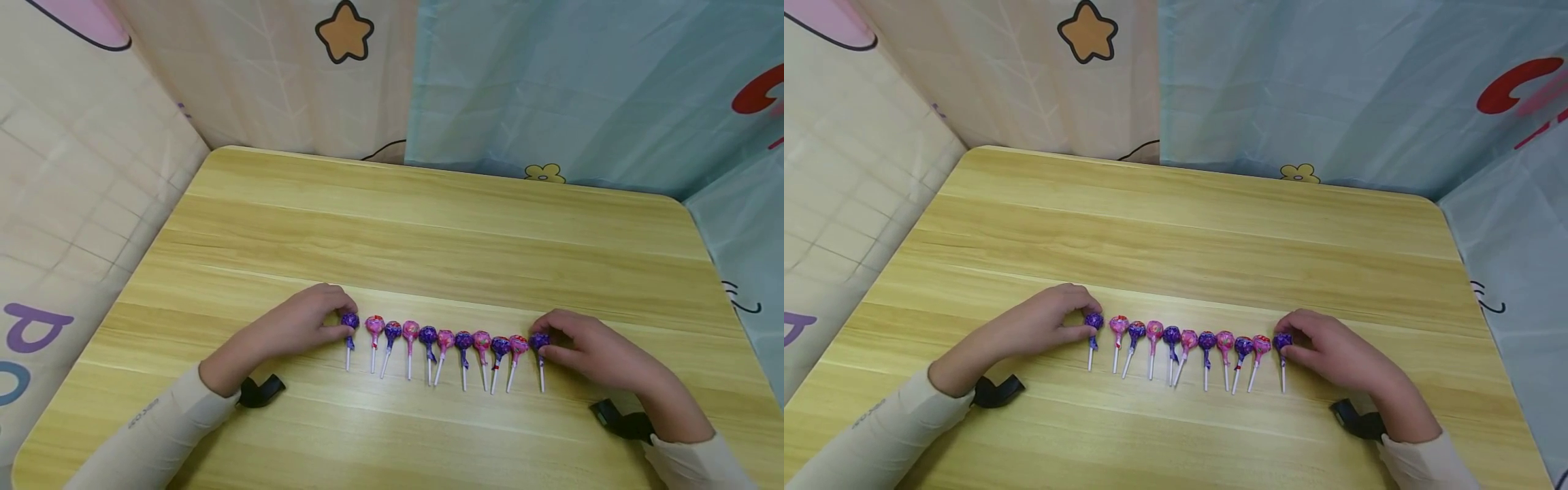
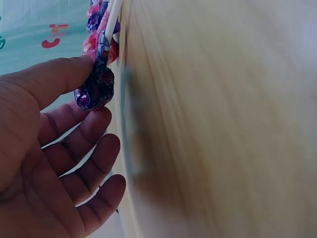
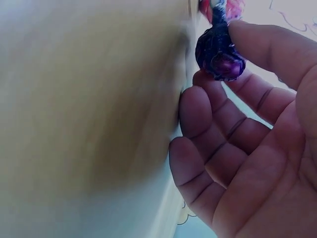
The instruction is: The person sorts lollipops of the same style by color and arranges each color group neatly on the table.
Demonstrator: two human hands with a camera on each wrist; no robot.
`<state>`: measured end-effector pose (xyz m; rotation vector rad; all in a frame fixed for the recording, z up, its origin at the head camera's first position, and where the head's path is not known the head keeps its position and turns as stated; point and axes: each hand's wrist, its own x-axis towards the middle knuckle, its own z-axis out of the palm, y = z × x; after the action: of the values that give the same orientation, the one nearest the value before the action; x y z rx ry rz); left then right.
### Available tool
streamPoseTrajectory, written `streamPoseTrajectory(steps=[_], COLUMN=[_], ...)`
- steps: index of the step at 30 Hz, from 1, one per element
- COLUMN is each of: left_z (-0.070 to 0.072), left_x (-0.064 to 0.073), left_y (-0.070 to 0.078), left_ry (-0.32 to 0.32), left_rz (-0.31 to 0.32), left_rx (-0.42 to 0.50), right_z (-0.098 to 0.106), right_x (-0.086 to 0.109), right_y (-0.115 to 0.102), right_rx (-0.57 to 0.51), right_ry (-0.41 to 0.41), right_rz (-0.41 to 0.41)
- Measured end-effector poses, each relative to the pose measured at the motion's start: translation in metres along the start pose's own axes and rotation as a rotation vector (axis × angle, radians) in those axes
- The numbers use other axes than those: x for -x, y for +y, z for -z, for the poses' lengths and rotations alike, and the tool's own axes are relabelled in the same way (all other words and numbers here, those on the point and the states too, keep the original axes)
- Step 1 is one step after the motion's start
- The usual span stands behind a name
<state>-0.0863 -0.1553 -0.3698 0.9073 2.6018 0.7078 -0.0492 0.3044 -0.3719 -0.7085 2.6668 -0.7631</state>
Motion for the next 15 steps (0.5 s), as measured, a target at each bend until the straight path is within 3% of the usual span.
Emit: streamPoseTrajectory(steps=[15], left_z=[0.012], left_x=[-0.012], left_y=[-0.01], left_ry=[0.002], left_rz=[0.015], left_rx=[0.027], right_z=[0.016], right_x=[-0.016], right_y=[0.002], right_rx=[0.028], right_ry=[-0.022], right_rz=[0.034])
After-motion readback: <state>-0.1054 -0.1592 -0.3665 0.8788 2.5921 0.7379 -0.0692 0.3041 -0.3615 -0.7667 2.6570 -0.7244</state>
